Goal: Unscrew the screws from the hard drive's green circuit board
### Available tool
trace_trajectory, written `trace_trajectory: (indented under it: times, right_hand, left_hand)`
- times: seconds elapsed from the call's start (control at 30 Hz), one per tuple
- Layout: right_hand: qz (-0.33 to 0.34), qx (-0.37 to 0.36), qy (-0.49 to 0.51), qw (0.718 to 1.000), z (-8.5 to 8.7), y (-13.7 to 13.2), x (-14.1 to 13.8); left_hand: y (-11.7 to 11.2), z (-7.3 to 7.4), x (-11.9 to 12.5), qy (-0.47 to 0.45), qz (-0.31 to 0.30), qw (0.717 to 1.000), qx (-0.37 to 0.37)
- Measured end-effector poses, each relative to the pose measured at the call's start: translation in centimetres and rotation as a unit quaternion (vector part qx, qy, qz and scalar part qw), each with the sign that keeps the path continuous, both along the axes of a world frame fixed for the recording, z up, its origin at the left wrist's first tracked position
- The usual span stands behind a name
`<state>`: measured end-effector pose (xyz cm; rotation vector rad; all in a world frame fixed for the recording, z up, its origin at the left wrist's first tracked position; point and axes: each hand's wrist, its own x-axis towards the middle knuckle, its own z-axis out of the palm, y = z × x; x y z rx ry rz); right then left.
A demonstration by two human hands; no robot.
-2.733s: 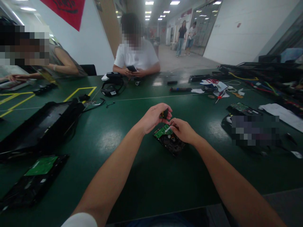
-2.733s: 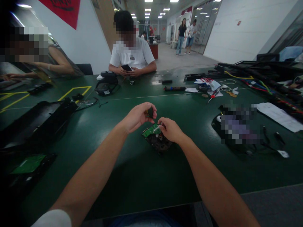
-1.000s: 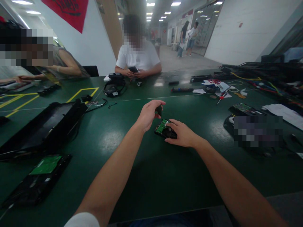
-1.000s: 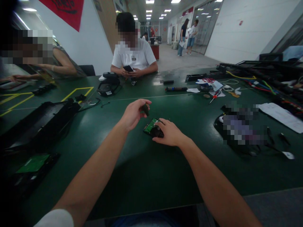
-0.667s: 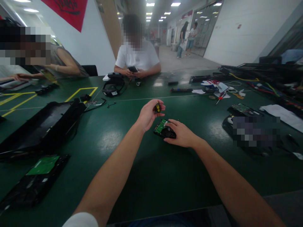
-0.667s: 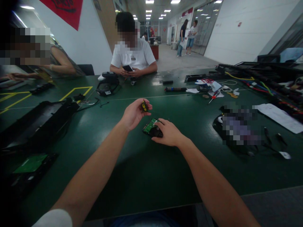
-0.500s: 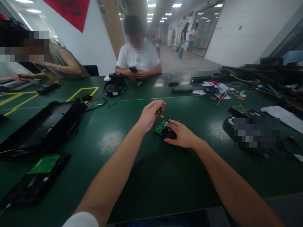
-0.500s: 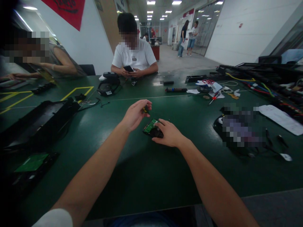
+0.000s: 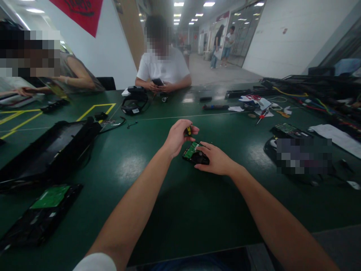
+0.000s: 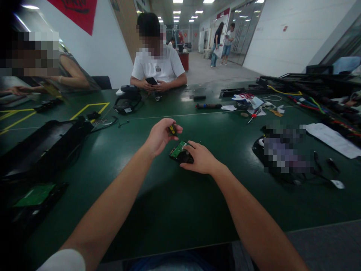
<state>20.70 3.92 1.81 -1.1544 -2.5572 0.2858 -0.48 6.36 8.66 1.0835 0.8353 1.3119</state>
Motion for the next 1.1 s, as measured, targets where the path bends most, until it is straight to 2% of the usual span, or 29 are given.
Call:
trace_trajectory:
  times: [0.33, 0.5, 0.7, 0.8, 0.97, 1.1]
  right_hand:
    - [-0.011, -0.009, -0.003, 1.0, -0.08, -0.04, 0.01]
    - [-0.009, -0.009, -0.007, 1.0, 0.13, -0.06, -0.03]
    - [-0.004, -0.006, -0.004, 1.0, 0.02, 0.03, -0.01]
    - [-0.012, -0.007, -0.005, 1.0, -0.13, 0.04, -0.02]
    - [-0.016, -0.008, -0.01, 1.0, -0.11, -0.06, -0.08]
    - [-0.015, -0.004, -0.015, 1.0, -0.05, -0.1, -0.05]
  left_hand:
    - [0.26, -0.22, -0.24, 0.045, 0.011, 0.999, 0.011]
    - [0.37, -0.44, -0.28, 0.018, -0.013, 1.0, -0.001]
    - [0.24, -0.27, -0.09, 0.004, 0.0, 1.0, -0.013]
    - [0.05, -0.05, -0.06, 0.022, -0.008, 1.0, 0.002]
    - [-0.2, 0.17, -0.08, 0.079, 0.015, 0.996, 0.043]
    - [-0.21, 0.13, -0.17, 0.053, -0.011, 0.998, 0.029]
